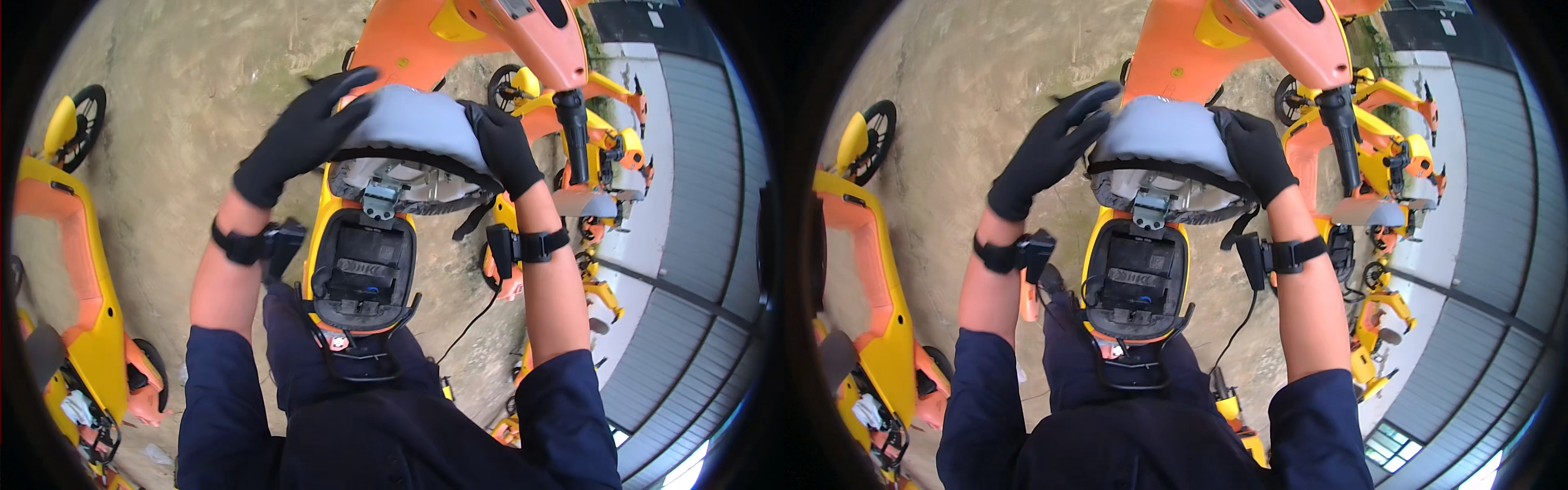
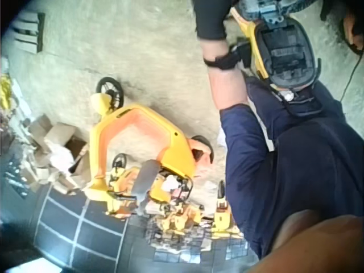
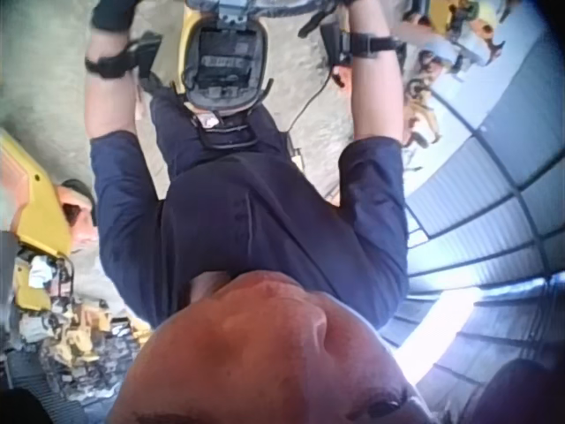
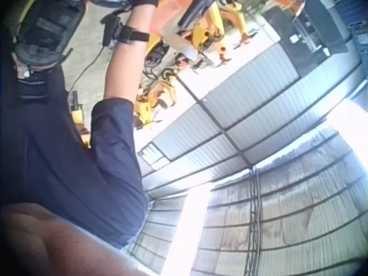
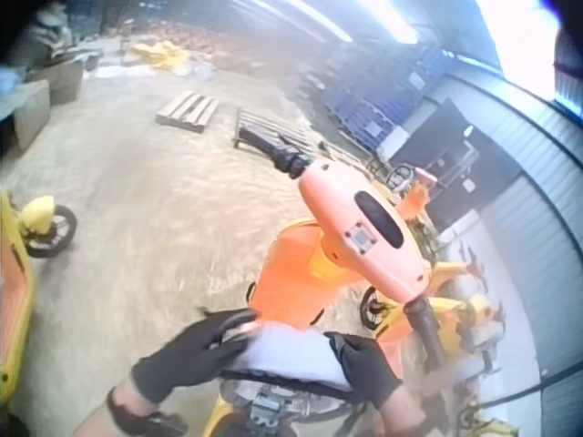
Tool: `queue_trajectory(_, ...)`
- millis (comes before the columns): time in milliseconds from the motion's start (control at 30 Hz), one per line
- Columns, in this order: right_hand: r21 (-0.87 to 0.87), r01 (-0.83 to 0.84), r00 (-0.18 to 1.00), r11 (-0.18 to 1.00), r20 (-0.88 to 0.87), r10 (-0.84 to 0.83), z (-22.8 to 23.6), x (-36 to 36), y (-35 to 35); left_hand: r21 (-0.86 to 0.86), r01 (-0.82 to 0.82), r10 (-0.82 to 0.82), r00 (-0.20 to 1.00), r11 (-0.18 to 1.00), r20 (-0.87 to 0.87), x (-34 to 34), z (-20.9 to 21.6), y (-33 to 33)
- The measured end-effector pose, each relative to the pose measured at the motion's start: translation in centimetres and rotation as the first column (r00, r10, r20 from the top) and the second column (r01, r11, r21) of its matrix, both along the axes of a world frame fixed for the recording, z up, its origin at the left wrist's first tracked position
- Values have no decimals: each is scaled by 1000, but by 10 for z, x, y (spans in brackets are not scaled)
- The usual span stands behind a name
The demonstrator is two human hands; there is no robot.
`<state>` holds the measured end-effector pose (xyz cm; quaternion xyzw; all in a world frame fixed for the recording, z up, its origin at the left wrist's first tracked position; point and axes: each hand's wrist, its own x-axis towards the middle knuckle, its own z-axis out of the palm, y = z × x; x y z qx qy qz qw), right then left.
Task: The person fits a padded seat onto the base of an electric scooter and secures it into place.
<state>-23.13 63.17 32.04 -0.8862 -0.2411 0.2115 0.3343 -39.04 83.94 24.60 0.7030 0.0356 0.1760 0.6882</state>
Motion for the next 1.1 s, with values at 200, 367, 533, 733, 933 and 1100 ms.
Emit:
queue_trajectory(200,106,-44,991,993,131,30,-2,13,-15,831,39,408,858,554,-312,51,34,-27)
queue_trajectory(367,56,-109,993,992,-30,111,7,-1,-32,713,164,123,935,681,-333,58,47,-25)
queue_trajectory(533,105,-109,992,988,-46,114,-3,6,-45,146,310,-218,869,939,-444,70,34,-35)
queue_trajectory(733,-53,-103,993,993,-62,100,1,19,-38,183,333,-202,840,925,-503,92,39,-34)
queue_trajectory(933,-53,4,1000,999,-5,-5,-14,30,-36,281,297,-84,809,913,-582,107,36,-37)
queue_trajectory(1100,36,-70,989,997,135,65,-19,20,-41,351,163,-26,931,922,-363,95,31,-45)
